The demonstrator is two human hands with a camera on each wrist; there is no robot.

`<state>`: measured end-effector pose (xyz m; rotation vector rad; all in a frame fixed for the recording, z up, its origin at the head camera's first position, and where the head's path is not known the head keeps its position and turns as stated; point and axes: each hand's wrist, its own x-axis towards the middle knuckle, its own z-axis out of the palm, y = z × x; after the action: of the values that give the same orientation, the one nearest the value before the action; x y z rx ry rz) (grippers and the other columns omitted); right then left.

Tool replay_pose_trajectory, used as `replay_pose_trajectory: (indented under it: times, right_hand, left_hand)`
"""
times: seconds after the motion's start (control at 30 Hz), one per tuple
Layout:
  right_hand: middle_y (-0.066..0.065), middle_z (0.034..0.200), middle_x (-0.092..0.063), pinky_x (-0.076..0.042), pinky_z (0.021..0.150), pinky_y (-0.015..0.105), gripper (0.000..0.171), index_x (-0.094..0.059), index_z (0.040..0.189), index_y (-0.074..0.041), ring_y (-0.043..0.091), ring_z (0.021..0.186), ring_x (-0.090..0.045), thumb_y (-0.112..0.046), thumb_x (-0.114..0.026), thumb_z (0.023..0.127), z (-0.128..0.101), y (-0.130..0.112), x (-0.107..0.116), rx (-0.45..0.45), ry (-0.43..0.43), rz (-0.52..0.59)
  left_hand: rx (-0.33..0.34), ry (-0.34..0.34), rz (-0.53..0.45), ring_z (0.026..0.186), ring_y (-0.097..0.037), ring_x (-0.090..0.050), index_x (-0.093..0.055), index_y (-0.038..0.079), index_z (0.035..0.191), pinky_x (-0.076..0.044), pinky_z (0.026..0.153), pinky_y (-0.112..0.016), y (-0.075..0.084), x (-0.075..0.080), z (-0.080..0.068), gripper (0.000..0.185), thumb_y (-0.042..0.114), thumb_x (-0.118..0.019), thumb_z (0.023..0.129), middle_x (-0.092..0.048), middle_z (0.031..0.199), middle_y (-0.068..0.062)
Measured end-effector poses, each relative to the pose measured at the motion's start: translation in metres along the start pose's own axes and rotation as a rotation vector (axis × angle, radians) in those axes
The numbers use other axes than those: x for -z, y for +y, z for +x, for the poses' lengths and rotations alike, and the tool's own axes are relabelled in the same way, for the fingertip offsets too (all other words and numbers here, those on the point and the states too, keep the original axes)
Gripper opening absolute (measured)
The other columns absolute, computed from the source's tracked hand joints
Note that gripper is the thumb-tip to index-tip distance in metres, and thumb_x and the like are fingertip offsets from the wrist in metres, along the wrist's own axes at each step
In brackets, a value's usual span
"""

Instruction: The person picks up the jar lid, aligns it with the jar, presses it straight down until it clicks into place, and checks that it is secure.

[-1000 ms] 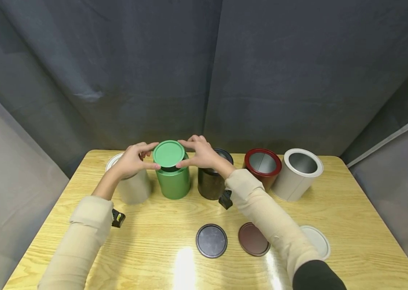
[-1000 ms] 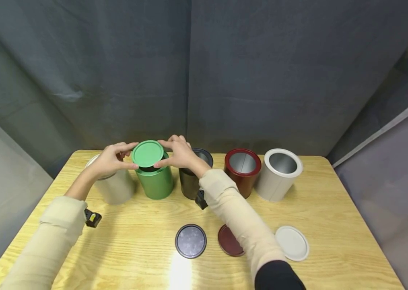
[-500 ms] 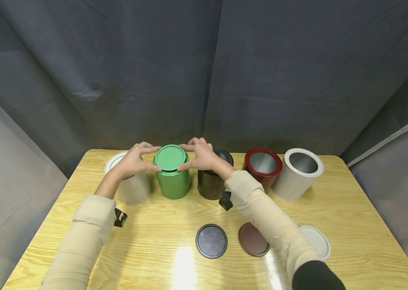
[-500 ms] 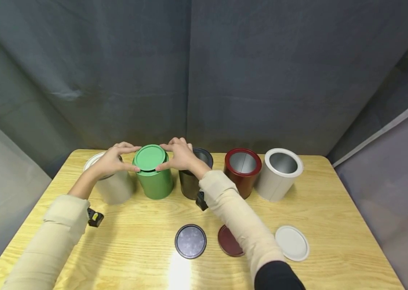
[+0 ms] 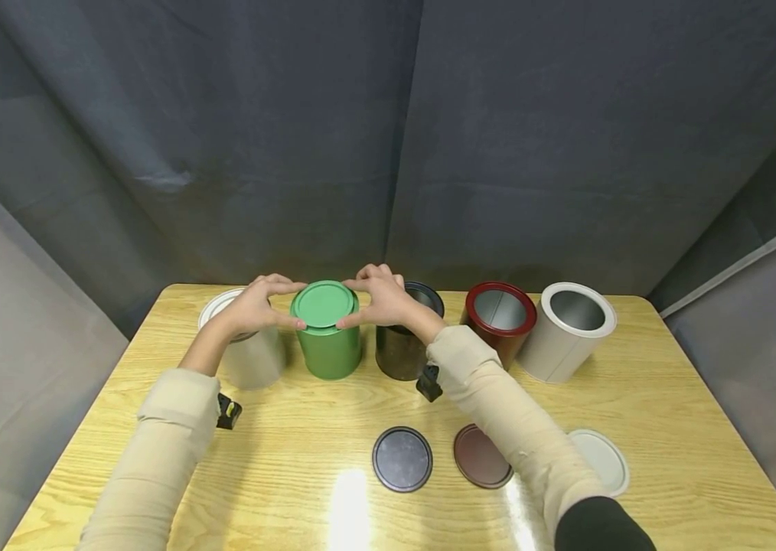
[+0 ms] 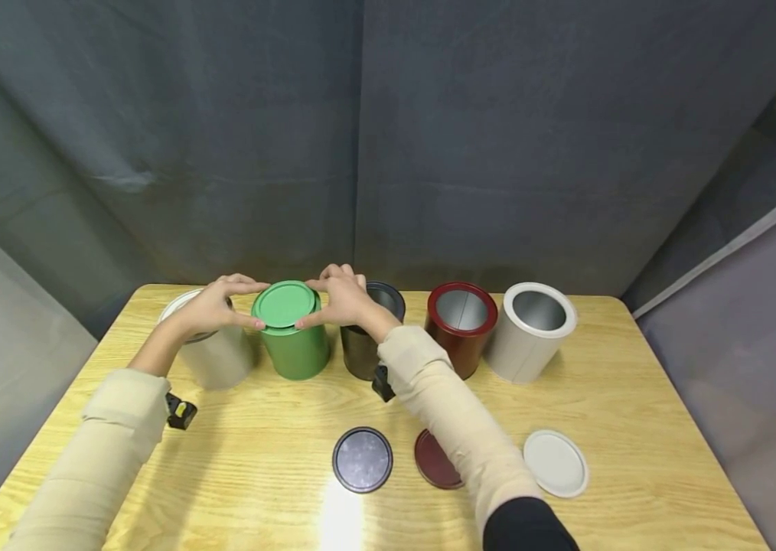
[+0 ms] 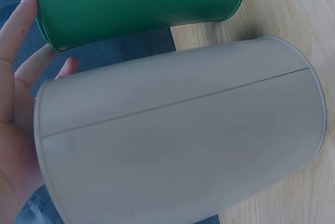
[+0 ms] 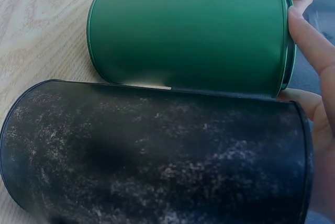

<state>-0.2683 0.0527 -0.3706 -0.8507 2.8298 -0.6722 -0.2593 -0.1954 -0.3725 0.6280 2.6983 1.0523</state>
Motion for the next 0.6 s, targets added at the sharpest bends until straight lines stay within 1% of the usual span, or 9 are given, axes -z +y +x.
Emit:
replay_pose_trajectory:
  times: [0.17, 0.33, 0.43, 0.6]
  right_hand:
    - [0.008, 0.121, -0.043, -0.026, 0.084, 0.042, 0.076, -0.049, 0.133, -0.015, 0.024, 0.106, -0.034, -0.052, -0.071, 0.071, 0.0004, -0.0001, -0.0001, 0.005, -0.013, -0.004]
    - [0.009, 0.124, -0.042, -0.026, 0.085, 0.041, 0.076, -0.047, 0.134, -0.015, 0.024, 0.109, -0.033, -0.052, -0.07, 0.072, 0.0008, 0.0005, 0.0009, 0.006, -0.021, -0.018]
    - [0.009, 0.124, -0.042, -0.026, 0.085, 0.041, 0.073, -0.049, 0.133, -0.014, 0.024, 0.11, -0.033, -0.051, -0.07, 0.073, 0.0007, 0.0015, 0.0011, 0.012, -0.002, -0.009]
    - [0.008, 0.121, -0.044, -0.025, 0.083, 0.041, 0.063, -0.055, 0.127, -0.015, 0.023, 0.105, -0.034, -0.048, -0.069, 0.075, -0.0016, 0.0038, -0.0001, 0.004, 0.066, 0.041]
  left_hand:
    - [0.008, -0.013, -0.008, 0.118, -0.031, -0.031, -0.052, 0.007, 0.129, -0.026, 0.095, -0.053, 0.0014, 0.0005, -0.0009, 0.074, 0.028, -0.082, 0.066, -0.043, 0.128, -0.015]
    - [-0.006, -0.009, 0.024, 0.117, -0.031, -0.032, -0.052, 0.005, 0.128, -0.026, 0.096, -0.053, 0.0021, 0.0014, -0.0001, 0.071, 0.027, -0.081, 0.067, -0.044, 0.128, -0.015]
    - [-0.034, 0.01, 0.06, 0.116, -0.033, -0.034, -0.053, 0.004, 0.127, -0.027, 0.095, -0.053, 0.0025, 0.0023, 0.0004, 0.068, 0.027, -0.08, 0.069, -0.045, 0.127, -0.017]
    - [-0.062, 0.056, 0.077, 0.115, -0.032, -0.037, -0.057, 0.004, 0.123, -0.028, 0.095, -0.052, 0.0042, 0.0029, 0.0002, 0.059, 0.029, -0.077, 0.073, -0.048, 0.124, -0.016]
